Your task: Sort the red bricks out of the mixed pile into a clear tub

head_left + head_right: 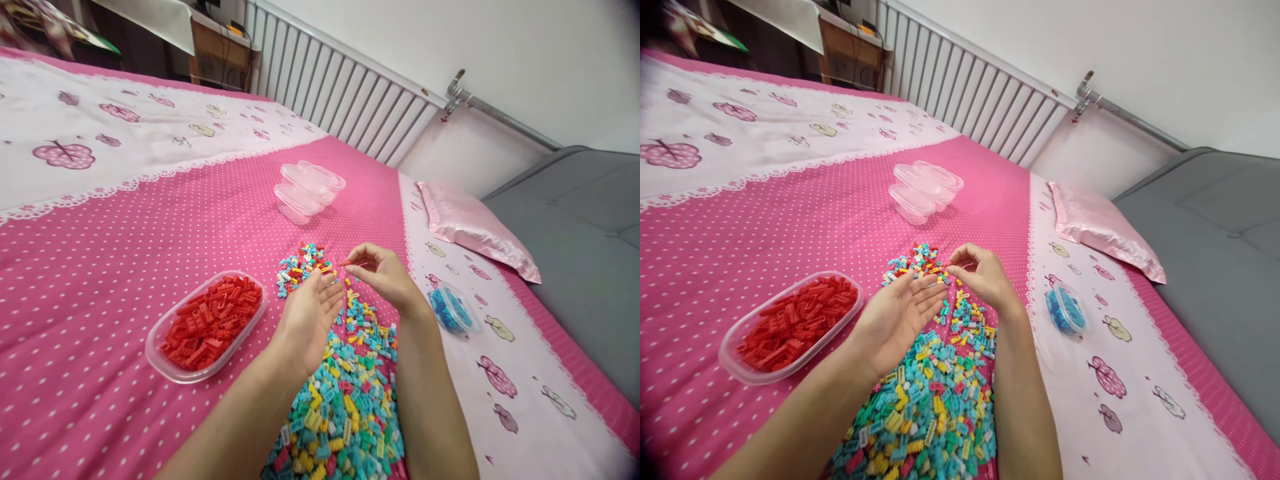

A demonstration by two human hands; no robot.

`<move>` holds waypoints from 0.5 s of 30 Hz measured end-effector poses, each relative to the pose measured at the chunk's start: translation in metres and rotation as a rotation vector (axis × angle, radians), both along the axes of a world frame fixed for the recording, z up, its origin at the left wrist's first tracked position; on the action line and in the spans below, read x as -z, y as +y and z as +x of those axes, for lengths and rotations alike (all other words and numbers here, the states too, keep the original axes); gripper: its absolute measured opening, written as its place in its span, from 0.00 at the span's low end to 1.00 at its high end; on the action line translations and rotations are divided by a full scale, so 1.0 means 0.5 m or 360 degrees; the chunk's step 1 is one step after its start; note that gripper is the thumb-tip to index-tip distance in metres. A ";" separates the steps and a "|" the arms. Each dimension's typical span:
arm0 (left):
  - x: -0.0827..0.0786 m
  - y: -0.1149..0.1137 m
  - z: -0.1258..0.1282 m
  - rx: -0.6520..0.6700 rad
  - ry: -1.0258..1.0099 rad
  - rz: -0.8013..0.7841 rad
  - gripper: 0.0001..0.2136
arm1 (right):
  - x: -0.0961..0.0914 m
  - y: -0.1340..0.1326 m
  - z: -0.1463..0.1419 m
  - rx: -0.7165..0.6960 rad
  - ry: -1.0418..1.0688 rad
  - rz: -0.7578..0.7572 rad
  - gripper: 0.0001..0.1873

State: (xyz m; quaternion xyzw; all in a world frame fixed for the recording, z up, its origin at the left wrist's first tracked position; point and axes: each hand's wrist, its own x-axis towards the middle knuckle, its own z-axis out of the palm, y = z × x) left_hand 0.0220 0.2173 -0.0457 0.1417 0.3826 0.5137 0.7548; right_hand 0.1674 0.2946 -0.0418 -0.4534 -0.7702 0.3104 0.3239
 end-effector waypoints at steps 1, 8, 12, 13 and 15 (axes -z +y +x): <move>-0.002 0.002 -0.002 -0.0046 -0.0135 -0.0083 0.24 | -0.009 -0.009 -0.004 -0.0049 0.0041 -0.0040 0.11; -0.013 0.006 -0.008 -0.0227 -0.0459 -0.0299 0.20 | -0.018 -0.024 -0.017 -0.0141 0.0139 -0.0064 0.11; -0.018 0.001 -0.008 -0.0340 -0.0389 -0.0303 0.17 | 0.017 0.003 -0.023 0.0048 -0.0021 0.0081 0.08; -0.019 0.000 -0.007 -0.0352 -0.0370 -0.0304 0.16 | 0.026 0.008 -0.026 0.0060 -0.0103 0.0096 0.07; -0.021 -0.002 -0.007 -0.0393 -0.0331 -0.0305 0.14 | 0.041 0.014 -0.035 0.0028 -0.0258 0.0104 0.08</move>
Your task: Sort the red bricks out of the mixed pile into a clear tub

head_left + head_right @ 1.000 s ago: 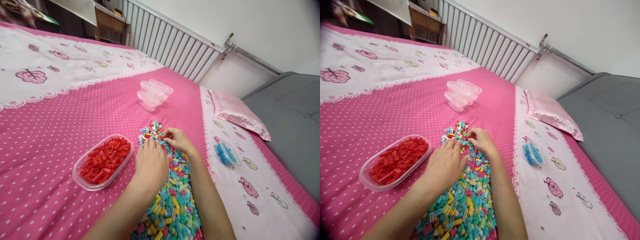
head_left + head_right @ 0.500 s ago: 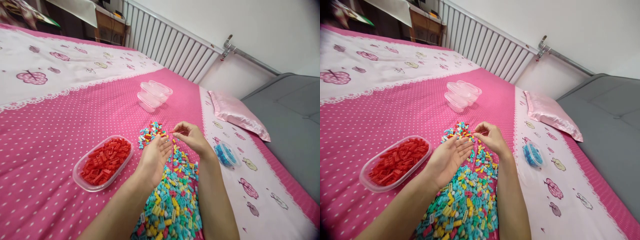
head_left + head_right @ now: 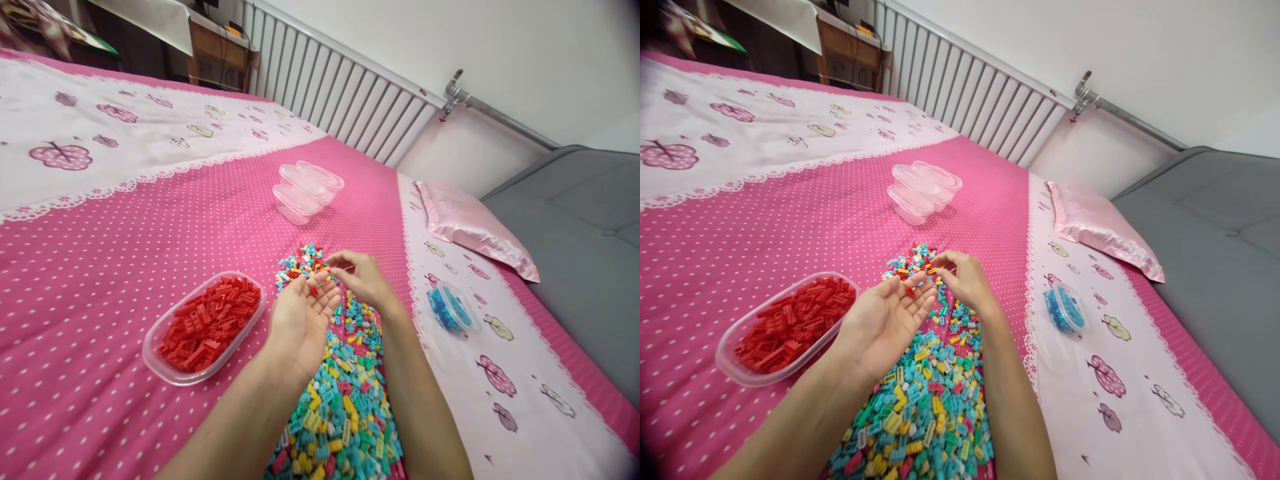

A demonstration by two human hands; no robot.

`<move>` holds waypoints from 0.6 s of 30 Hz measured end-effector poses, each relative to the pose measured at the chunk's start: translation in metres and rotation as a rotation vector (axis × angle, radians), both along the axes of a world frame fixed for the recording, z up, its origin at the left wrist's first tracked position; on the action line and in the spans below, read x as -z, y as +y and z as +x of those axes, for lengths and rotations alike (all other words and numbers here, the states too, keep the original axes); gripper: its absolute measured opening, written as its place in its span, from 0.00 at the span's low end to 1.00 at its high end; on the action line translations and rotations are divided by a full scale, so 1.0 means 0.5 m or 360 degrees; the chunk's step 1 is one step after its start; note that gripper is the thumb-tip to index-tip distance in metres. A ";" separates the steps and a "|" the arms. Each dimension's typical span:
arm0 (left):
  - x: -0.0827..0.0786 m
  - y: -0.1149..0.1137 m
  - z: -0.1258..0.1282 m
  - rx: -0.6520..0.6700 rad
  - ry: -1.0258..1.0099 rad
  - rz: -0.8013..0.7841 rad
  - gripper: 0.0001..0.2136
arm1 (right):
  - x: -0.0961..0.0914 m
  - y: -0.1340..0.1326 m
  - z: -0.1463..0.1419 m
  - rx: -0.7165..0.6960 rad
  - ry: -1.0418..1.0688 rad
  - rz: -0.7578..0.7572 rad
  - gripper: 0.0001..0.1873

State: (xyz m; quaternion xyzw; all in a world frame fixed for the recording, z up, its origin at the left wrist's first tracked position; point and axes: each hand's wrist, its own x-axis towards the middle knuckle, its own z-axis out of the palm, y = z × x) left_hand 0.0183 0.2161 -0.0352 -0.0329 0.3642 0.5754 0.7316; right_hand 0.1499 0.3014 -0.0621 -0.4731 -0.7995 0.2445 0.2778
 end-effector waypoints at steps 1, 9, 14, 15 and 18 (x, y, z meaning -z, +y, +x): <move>-0.002 -0.001 -0.001 -0.0032 0.0019 -0.0003 0.12 | 0.006 0.001 -0.005 -0.0033 -0.0061 -0.0006 0.09; -0.056 -0.007 -0.040 -0.0424 0.0110 0.0126 0.10 | 0.037 0.003 -0.025 -0.0099 -0.0346 -0.0018 0.13; -0.068 -0.006 -0.059 -0.0508 0.0088 0.0132 0.11 | 0.035 0.006 -0.022 -0.0040 -0.0334 0.0004 0.09; -0.067 -0.006 -0.060 -0.0497 0.0067 0.0123 0.12 | 0.031 0.006 -0.019 -0.0026 -0.0318 0.0018 0.09; -0.061 -0.005 -0.057 -0.0429 0.0010 0.0079 0.13 | 0.012 0.002 -0.007 0.0012 -0.0212 0.0053 0.10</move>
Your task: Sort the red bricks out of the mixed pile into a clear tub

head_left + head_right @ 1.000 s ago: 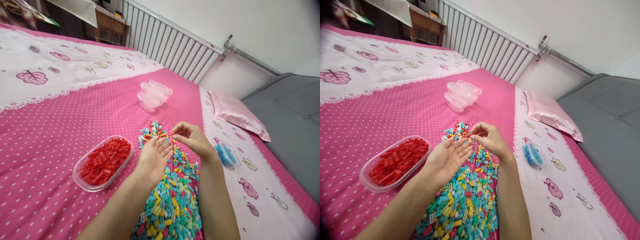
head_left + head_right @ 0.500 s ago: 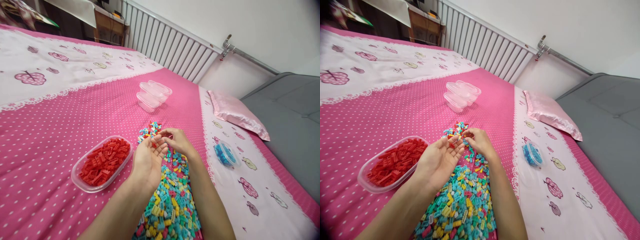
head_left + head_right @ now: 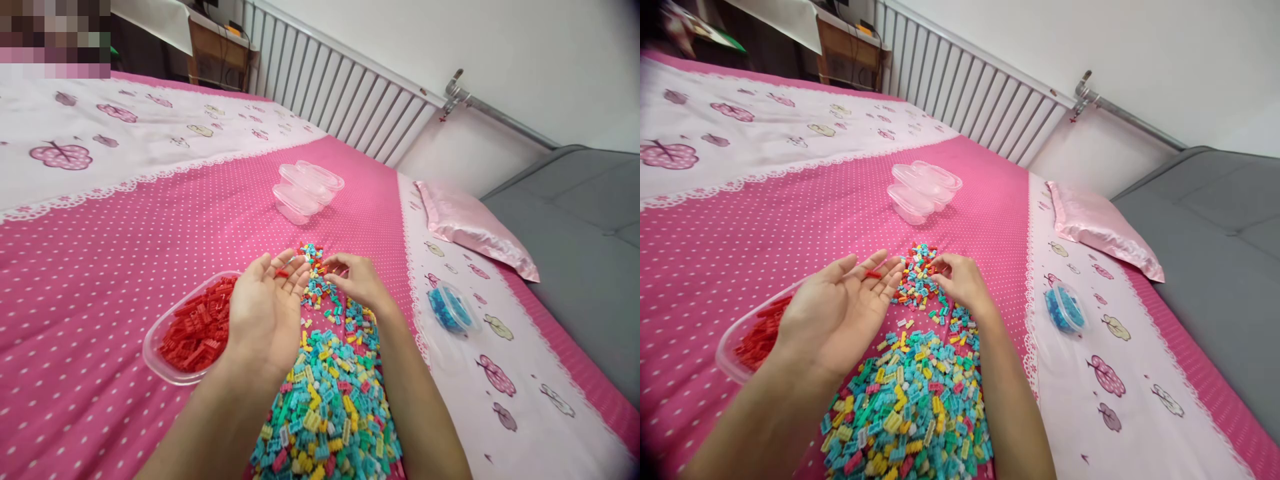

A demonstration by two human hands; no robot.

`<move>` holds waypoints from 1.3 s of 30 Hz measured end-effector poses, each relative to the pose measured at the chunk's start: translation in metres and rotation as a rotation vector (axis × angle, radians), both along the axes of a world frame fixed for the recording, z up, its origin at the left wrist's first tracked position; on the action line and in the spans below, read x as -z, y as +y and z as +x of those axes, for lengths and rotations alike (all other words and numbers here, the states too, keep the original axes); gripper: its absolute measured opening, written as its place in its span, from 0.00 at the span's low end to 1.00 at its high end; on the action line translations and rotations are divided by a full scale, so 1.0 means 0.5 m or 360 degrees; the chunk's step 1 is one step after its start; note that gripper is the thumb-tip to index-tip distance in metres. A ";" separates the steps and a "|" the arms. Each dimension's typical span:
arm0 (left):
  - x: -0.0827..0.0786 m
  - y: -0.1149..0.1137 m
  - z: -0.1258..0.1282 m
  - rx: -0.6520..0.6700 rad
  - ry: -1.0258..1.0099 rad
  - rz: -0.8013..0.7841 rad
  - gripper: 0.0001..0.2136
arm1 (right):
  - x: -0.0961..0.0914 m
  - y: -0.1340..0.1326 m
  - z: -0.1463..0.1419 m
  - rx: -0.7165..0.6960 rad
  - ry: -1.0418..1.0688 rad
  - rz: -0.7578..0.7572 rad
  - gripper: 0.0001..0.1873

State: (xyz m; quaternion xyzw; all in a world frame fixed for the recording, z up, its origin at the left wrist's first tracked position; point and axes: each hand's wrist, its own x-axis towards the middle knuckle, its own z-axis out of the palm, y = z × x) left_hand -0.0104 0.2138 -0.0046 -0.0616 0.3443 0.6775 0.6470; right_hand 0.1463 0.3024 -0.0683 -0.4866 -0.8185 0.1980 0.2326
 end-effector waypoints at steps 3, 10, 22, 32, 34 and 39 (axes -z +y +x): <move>0.005 0.000 0.006 0.0062 -0.0020 -0.0027 0.13 | -0.029 -0.013 0.008 -0.0015 0.0151 -0.0004 0.11; 0.014 -0.003 0.019 0.0332 -0.0175 -0.0018 0.15 | -0.096 -0.077 -0.013 -0.0304 0.0492 -0.0012 0.15; -0.010 -0.010 0.004 0.0071 -0.0025 0.0024 0.13 | -0.053 -0.048 0.007 -0.0129 -0.0295 -0.0289 0.09; -0.009 -0.010 -0.004 0.0098 -0.0040 0.0045 0.13 | -0.010 -0.022 -0.002 -0.0060 -0.0492 -0.0241 0.17; -0.010 -0.009 -0.004 0.0106 -0.0029 0.0053 0.13 | -0.006 -0.022 -0.002 -0.0084 -0.0498 -0.0249 0.17; -0.011 -0.009 -0.005 0.0114 -0.0015 0.0075 0.13 | 0.002 -0.022 -0.008 -0.0061 -0.0555 -0.0237 0.17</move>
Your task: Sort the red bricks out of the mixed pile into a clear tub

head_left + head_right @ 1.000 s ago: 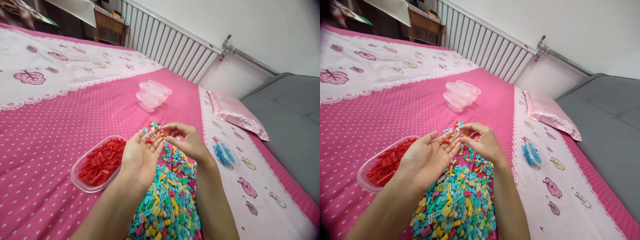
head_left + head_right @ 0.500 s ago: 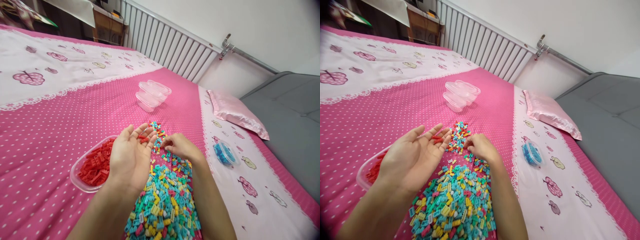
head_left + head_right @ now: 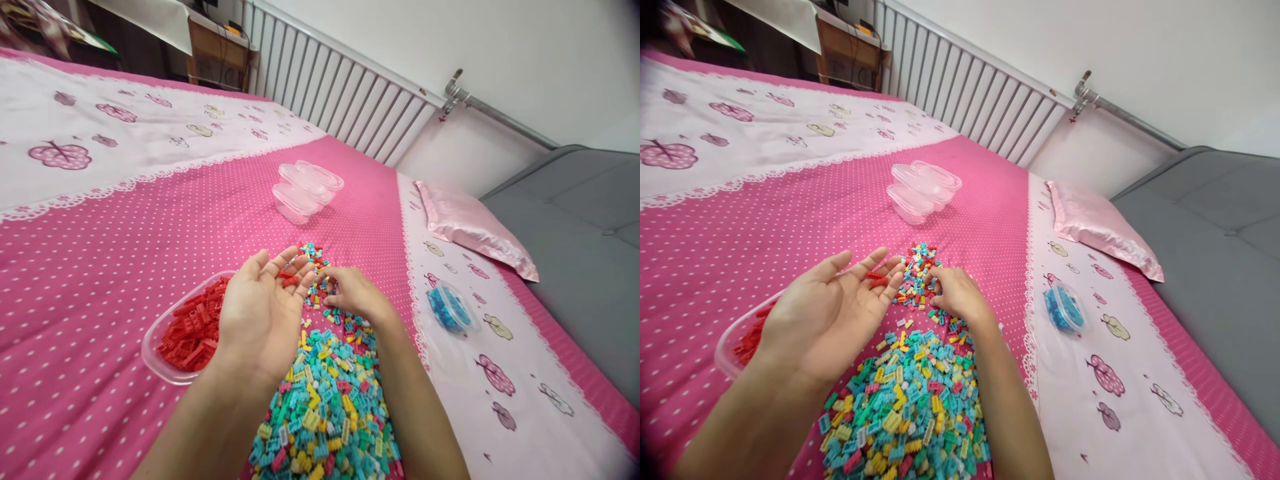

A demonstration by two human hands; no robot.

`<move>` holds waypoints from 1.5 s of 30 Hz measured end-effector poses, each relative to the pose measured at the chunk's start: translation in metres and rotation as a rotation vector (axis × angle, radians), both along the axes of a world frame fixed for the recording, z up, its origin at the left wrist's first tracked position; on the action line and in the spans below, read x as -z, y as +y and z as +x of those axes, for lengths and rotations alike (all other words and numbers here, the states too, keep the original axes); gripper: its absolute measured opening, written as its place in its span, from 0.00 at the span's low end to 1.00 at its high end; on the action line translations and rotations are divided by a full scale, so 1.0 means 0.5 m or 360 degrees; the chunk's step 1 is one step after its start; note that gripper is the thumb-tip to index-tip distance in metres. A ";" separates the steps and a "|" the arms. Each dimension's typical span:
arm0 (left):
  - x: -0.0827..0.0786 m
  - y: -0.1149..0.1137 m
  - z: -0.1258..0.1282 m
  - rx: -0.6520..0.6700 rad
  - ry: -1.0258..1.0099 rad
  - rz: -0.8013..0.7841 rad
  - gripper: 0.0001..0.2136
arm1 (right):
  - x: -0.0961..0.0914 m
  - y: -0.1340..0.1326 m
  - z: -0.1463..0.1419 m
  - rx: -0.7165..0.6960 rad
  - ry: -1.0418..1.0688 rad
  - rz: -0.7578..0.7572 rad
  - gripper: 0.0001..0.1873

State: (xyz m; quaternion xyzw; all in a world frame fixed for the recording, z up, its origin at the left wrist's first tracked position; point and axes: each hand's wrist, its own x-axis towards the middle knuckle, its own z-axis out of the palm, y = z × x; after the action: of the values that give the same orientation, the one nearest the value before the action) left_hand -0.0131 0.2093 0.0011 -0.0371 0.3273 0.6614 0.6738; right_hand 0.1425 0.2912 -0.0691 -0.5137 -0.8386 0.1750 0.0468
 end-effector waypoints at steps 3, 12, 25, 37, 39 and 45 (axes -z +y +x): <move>0.001 -0.001 0.000 0.0009 0.0002 -0.0002 0.13 | -0.001 -0.002 -0.002 0.0028 -0.0028 0.0007 0.14; 0.001 0.001 0.001 0.0006 -0.0033 -0.0019 0.13 | -0.005 -0.010 -0.005 0.0045 -0.0083 0.0021 0.14; 0.010 0.005 0.006 -0.0009 0.0017 -0.0042 0.13 | -0.039 -0.017 0.009 0.0064 0.0162 0.0046 0.14; 0.021 0.000 0.026 0.0197 -0.0154 -0.0104 0.11 | -0.121 -0.091 -0.024 0.0090 0.1129 0.0481 0.12; 0.018 0.000 0.024 0.0178 -0.0143 -0.0085 0.11 | -0.113 -0.080 -0.020 0.0126 0.1022 0.0469 0.11; -0.002 -0.004 0.006 -0.0037 -0.0043 -0.0001 0.12 | -0.058 -0.043 -0.023 0.0057 0.0418 0.0126 0.08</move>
State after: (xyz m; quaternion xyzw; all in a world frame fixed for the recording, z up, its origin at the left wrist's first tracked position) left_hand -0.0103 0.2071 0.0021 -0.0501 0.3178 0.6687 0.6704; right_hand 0.1310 0.2698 -0.0400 -0.4991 -0.8221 0.2068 0.1795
